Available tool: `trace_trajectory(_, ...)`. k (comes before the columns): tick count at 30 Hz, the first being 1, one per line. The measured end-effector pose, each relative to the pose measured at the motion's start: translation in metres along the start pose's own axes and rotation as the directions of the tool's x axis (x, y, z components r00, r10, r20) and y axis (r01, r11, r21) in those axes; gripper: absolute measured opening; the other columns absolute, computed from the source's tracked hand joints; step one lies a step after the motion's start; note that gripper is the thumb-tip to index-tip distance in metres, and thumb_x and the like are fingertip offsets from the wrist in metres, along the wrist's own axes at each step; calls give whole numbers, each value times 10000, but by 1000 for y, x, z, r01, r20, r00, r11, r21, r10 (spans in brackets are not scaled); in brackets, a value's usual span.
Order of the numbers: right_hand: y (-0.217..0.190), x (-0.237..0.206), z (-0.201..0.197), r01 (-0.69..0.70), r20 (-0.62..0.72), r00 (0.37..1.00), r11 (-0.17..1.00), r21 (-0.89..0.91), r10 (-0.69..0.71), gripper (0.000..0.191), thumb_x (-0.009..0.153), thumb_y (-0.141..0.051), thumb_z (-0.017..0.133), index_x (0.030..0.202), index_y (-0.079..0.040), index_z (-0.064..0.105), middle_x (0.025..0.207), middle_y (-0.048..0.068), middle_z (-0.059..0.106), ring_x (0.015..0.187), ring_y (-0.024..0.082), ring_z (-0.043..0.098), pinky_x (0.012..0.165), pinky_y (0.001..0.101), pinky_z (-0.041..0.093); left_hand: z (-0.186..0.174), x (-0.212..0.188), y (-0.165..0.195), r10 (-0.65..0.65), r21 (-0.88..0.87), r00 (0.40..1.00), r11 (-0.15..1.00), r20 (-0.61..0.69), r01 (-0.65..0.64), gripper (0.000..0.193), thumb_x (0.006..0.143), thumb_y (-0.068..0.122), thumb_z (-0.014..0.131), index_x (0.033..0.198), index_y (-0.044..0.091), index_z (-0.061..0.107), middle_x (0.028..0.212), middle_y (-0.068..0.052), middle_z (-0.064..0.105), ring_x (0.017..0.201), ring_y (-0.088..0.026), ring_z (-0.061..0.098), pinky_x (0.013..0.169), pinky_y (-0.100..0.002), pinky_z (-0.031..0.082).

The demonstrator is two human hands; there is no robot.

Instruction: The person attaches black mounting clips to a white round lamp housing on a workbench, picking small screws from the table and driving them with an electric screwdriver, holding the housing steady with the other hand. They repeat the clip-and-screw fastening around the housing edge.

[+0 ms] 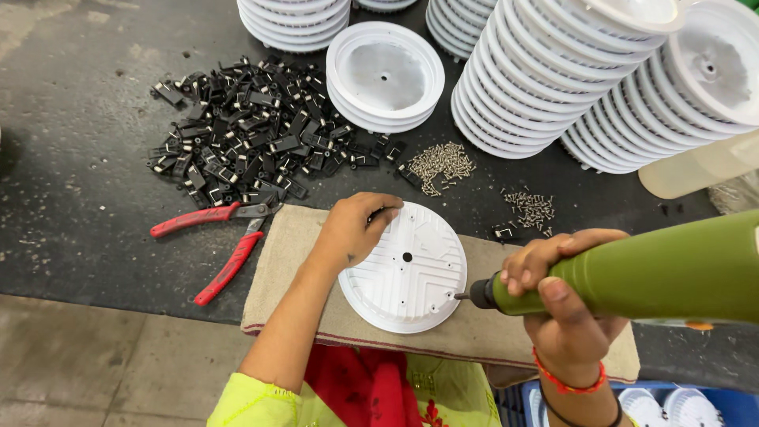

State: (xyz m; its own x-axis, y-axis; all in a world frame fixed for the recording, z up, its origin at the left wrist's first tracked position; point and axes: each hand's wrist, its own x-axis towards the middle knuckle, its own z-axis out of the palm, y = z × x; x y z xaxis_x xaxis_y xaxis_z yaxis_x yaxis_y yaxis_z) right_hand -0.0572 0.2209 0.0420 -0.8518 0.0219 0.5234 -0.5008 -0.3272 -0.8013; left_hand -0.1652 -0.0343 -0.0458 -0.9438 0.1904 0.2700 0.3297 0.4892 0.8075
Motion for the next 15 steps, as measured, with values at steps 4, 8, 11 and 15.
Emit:
trace_trajectory(4, 20, 3, 3, -20, 15, 1000, 1000, -14, 21, 294, 1003, -41, 638, 1226, -27, 447, 819, 159, 581, 738, 231, 586, 782, 418, 527, -3, 5, -7, 45, -27, 998, 999, -33, -45, 197, 905, 143, 703, 1078, 64, 753, 1068, -131, 758, 1001, -317, 715, 880, -386, 560)
trace_trajectory(8, 27, 5, 5, -43, 24, 999, 998, -48, 44, 282, 1001, 8, 606, 1206, -47, 420, 749, 132, 569, 677, 195, 567, 718, 397, 525, -1, 5, -8, 54, 14, 991, 998, -122, -53, 229, 884, 125, 722, 1092, 30, 733, 1128, -153, 740, 1091, -345, 678, 950, -407, 530)
trace_trajectory(11, 30, 10, 4, -37, 44, 998, 997, -64, 40, 254, 990, 21, 587, 1165, -53, 418, 732, 130, 568, 647, 186, 561, 687, 384, 521, 7, -11, 3, 50, 57, 964, 998, -260, -37, 294, 883, 62, 684, 1164, -21, 686, 1213, -195, 703, 1193, -384, 622, 1017, -441, 484)
trace_trajectory(15, 30, 20, 4, -99, 50, 994, 995, -6, 99, 228, 998, 28, 592, 1129, -39, 418, 743, 138, 561, 667, 205, 556, 706, 396, 508, 11, -30, 9, -18, 18, 933, 1000, -359, 26, 302, 927, 3, 609, 1223, -18, 664, 1267, -200, 687, 1225, -366, 627, 1048, -426, 500)
